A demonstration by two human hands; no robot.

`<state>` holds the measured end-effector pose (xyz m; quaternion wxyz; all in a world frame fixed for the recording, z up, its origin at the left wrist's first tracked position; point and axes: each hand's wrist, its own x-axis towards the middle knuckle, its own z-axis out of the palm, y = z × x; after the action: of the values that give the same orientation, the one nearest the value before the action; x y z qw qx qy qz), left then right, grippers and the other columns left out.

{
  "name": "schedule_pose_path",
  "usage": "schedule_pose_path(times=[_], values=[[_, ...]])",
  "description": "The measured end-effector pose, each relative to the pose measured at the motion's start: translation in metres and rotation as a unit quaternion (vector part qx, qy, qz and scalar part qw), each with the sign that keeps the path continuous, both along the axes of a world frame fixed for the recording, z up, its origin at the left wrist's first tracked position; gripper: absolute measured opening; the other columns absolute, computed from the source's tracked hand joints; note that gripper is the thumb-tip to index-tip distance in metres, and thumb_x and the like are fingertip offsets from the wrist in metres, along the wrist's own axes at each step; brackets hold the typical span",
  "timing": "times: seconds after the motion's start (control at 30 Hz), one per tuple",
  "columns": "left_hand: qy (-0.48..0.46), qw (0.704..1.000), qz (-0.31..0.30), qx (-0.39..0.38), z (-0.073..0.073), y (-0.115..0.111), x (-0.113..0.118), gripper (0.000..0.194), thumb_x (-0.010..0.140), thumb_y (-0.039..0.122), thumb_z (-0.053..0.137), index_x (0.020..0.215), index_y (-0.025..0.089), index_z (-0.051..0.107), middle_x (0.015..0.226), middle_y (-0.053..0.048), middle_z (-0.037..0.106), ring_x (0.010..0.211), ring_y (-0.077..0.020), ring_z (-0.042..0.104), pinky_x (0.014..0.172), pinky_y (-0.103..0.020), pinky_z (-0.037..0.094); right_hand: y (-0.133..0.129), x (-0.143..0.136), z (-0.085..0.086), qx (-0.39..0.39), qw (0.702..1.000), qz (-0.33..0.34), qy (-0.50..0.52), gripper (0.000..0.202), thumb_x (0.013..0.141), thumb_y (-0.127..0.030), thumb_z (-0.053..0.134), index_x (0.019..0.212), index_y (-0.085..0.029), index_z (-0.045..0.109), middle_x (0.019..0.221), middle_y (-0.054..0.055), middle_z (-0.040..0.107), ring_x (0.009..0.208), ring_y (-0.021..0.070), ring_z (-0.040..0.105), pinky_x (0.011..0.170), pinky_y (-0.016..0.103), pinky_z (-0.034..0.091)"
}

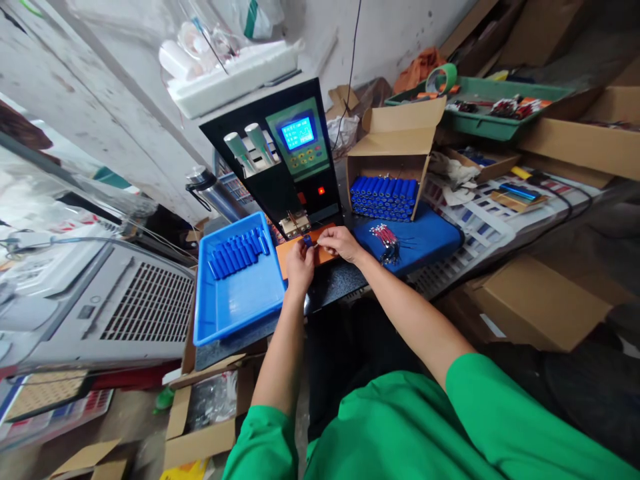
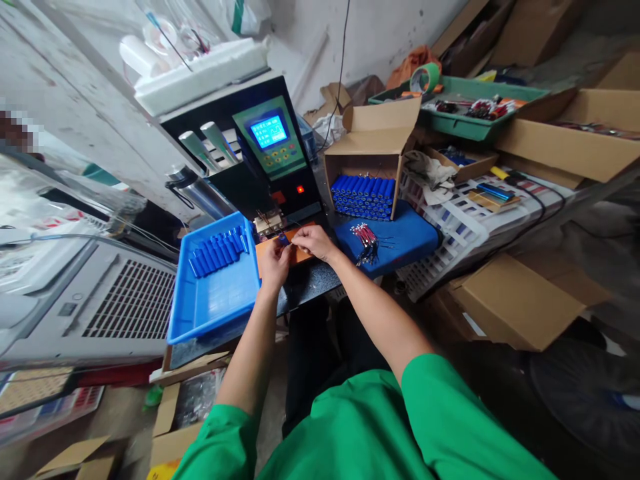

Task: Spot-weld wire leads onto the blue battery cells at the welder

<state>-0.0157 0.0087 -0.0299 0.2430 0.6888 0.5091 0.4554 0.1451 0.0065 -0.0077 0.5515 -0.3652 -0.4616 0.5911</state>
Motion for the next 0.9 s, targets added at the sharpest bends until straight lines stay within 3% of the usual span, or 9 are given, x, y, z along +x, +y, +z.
schedule_pose_path(times=[0.2, 0.43, 0.53, 0.73, 0.9], values=[[0.032, 0.999, -0.018, 0.007, 0.002, -0.005, -0.006, 0.020, 0.089, 0.033, 0.062, 0.104, 0.020, 0.061, 0.096, -0.007, 0.069, 0.091, -0.0211, 0.067, 0.086, -0.036, 0.053, 0.001, 0.002, 0.000, 0.001, 1.000, 0.006, 0.022, 0.024, 0.064, -0.036, 0.072, 0.065, -0.016, 0.060, 0.047, -0.005, 0.050, 0.040, 0.0058, 0.038, 0.041, 0.020, 0.023], [-0.145, 0.989, 0.013, -0.023, 0.014, -0.014, -0.004, 0.035, 0.080, 0.044, 0.072, 0.100, 0.018, 0.064, 0.088, -0.004, 0.067, 0.079, -0.0158, 0.064, 0.078, -0.030, 0.053, 0.001, 0.002, 0.004, -0.011, 1.000, 0.003, 0.000, 0.026, 0.064, -0.037, 0.075, 0.066, -0.016, 0.060, 0.046, -0.006, 0.049, 0.040, 0.0059, 0.037, 0.040, 0.019, 0.024], [-0.172, 0.984, 0.026, -0.028, 0.016, -0.012, -0.004, 0.038, 0.077, 0.044, 0.074, 0.102, 0.018, 0.064, 0.088, -0.004, 0.067, 0.078, -0.0152, 0.064, 0.077, -0.029, 0.053, 0.001, 0.001, 0.005, -0.014, 1.000, -0.001, -0.013, 0.024, 0.066, -0.036, 0.073, 0.066, -0.017, 0.060, 0.046, -0.006, 0.049, 0.041, 0.0061, 0.038, 0.041, 0.019, 0.024], [-0.107, 0.994, 0.027, 0.011, 0.018, -0.009, -0.004, 0.026, 0.086, 0.032, 0.064, 0.108, 0.019, 0.064, 0.105, -0.008, 0.068, 0.097, -0.0201, 0.067, 0.093, -0.035, 0.054, 0.003, -0.001, 0.004, -0.017, 0.999, -0.007, -0.028, 0.021, 0.069, -0.033, 0.071, 0.066, -0.016, 0.060, 0.048, -0.006, 0.050, 0.041, 0.0054, 0.037, 0.041, 0.018, 0.024], [-0.128, 0.992, 0.012, -0.013, 0.012, -0.009, -0.002, 0.038, 0.086, 0.030, 0.064, 0.122, 0.020, 0.059, 0.114, -0.011, 0.067, 0.100, -0.0219, 0.068, 0.093, -0.038, 0.056, 0.003, -0.002, 0.004, -0.010, 0.999, -0.009, -0.031, 0.021, 0.071, -0.033, 0.070, 0.066, -0.016, 0.060, 0.048, -0.006, 0.050, 0.041, 0.0052, 0.037, 0.040, 0.018, 0.023]])
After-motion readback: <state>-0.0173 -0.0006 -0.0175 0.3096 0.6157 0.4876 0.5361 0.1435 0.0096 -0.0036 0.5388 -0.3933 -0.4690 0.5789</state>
